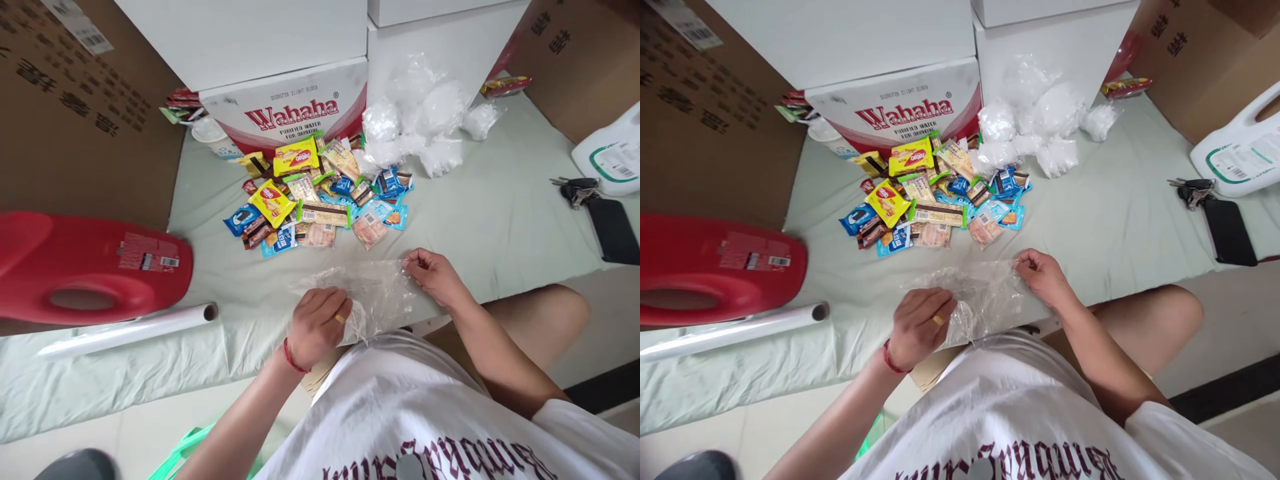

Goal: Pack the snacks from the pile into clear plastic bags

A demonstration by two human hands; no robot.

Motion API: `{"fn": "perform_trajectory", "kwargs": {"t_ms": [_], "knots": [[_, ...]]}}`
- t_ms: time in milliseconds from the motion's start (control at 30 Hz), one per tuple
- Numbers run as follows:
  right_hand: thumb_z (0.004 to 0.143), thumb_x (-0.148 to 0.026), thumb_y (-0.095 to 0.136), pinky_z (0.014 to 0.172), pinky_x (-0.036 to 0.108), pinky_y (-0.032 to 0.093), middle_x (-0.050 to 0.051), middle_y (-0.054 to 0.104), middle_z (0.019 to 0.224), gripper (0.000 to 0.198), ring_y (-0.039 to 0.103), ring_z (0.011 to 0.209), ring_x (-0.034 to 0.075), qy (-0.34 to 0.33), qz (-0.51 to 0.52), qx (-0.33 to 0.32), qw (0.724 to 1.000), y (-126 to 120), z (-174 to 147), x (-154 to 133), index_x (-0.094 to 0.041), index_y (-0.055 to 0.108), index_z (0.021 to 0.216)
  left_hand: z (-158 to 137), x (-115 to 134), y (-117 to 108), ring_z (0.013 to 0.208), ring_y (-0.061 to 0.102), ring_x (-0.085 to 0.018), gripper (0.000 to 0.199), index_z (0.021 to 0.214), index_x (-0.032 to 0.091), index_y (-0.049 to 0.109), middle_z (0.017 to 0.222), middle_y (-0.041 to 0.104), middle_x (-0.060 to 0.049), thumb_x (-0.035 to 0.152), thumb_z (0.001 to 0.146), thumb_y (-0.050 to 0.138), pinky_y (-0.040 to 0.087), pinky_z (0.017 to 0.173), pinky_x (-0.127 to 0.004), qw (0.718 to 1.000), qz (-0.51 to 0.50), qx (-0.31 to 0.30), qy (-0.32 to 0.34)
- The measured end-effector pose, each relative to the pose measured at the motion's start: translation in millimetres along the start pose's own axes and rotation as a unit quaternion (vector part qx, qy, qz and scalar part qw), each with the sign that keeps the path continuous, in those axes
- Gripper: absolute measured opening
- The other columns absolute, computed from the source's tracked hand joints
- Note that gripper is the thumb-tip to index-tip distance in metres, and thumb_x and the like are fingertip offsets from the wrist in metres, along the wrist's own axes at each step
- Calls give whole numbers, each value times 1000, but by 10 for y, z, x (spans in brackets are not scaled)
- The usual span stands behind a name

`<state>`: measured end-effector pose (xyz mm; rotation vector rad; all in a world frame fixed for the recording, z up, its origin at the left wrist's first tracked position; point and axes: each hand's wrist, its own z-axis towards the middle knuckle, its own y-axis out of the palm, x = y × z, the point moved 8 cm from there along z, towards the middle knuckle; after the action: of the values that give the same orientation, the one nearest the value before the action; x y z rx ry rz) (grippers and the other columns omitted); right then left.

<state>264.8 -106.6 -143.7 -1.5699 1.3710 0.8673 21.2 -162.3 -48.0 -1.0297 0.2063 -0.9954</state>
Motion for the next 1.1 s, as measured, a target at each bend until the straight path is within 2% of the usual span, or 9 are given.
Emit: {"fn": "perform_trajectory", "kwargs": {"t_ms": [267, 367, 467, 567, 633, 700, 900, 1000, 1100], "knots": [[86, -52, 67, 53, 25, 30, -5, 52, 63, 32, 41, 55, 11, -17, -79, -14, 997, -175, -65, 143, -21, 64, 82, -140, -585, 484, 66, 63, -23, 34, 89, 24, 74, 76, 67, -8, 45, 101, 50, 35, 59, -29, 919, 21, -231, -320], [88, -45, 65, 59, 28, 39, -1, 59, 74, 26, 50, 62, 14, -59, -170, 37, 983, -315, -178, 60, -20, 68, 94, -189, -636, 468, 79, 66, -30, 29, 116, 25, 72, 85, 69, -11, 39, 98, 54, 43, 67, -33, 896, 78, -252, -356], [92, -35, 59, 66, 30, 46, 5, 66, 92, 21, 56, 69, 16, -187, -226, 124, 948, -382, -459, -348, -22, 70, 105, -156, -579, 469, 113, 62, -41, 42, 134, 23, 66, 115, 70, -20, 34, 94, 60, 47, 89, -48, 907, 102, -250, -324], [94, -23, 53, 74, 30, 51, 7, 71, 101, 21, 64, 82, 18, -323, -262, -69, 907, 108, -769, -708, -25, 72, 102, -149, -526, 504, 143, 42, -45, 59, 143, 24, 59, 146, 57, -22, 38, 87, 71, 30, 114, -63, 923, 72, -237, -296], [93, -19, 52, 80, 30, 53, 6, 73, 117, 25, 69, 92, 18, -338, -329, -256, 844, 538, -934, -686, -26, 75, 102, -187, -526, 551, 153, 30, -45, 74, 150, 26, 52, 157, 48, -21, 40, 82, 78, 16, 121, -68, 922, 40, -247, -296], [94, -18, 52, 84, 32, 55, 6, 67, 139, 29, 72, 100, 19, -304, -406, -310, 804, 735, -875, -556, -26, 75, 110, -239, -548, 599, 157, 22, -44, 90, 156, 29, 44, 165, 38, -20, 40, 76, 84, 8, 122, -71, 914, 12, -271, -303], [100, -34, 53, 104, 45, 52, 19, 42, 163, 50, 63, 129, 33, -190, -469, -65, 860, 236, 38, -389, -16, 56, 147, -317, -750, 570, 160, 10, -42, 105, 160, 31, 33, 173, 18, -16, 40, 70, 86, 4, 122, -73, 890, -93, -302, -327], [98, -32, 55, 96, 49, 54, 25, 33, 165, 48, 68, 115, 37, -141, -502, 45, 852, -83, 203, -476, -11, 59, 141, -260, -913, 460, 161, 13, -37, 68, 143, 29, 57, 170, 30, -13, 35, 78, 75, 8, 126, -68, 889, -197, -247, -332], [102, -30, 47, 88, 42, 54, 22, 48, 154, 38, 70, 102, 28, -207, -467, 87, 855, 7, -49, -744, -13, 65, 131, -214, -1088, 368, 160, 20, -32, 29, 109, 25, 75, 164, 43, -10, 32, 82, 66, 15, 129, -58, 867, -298, -178, -359]]}}
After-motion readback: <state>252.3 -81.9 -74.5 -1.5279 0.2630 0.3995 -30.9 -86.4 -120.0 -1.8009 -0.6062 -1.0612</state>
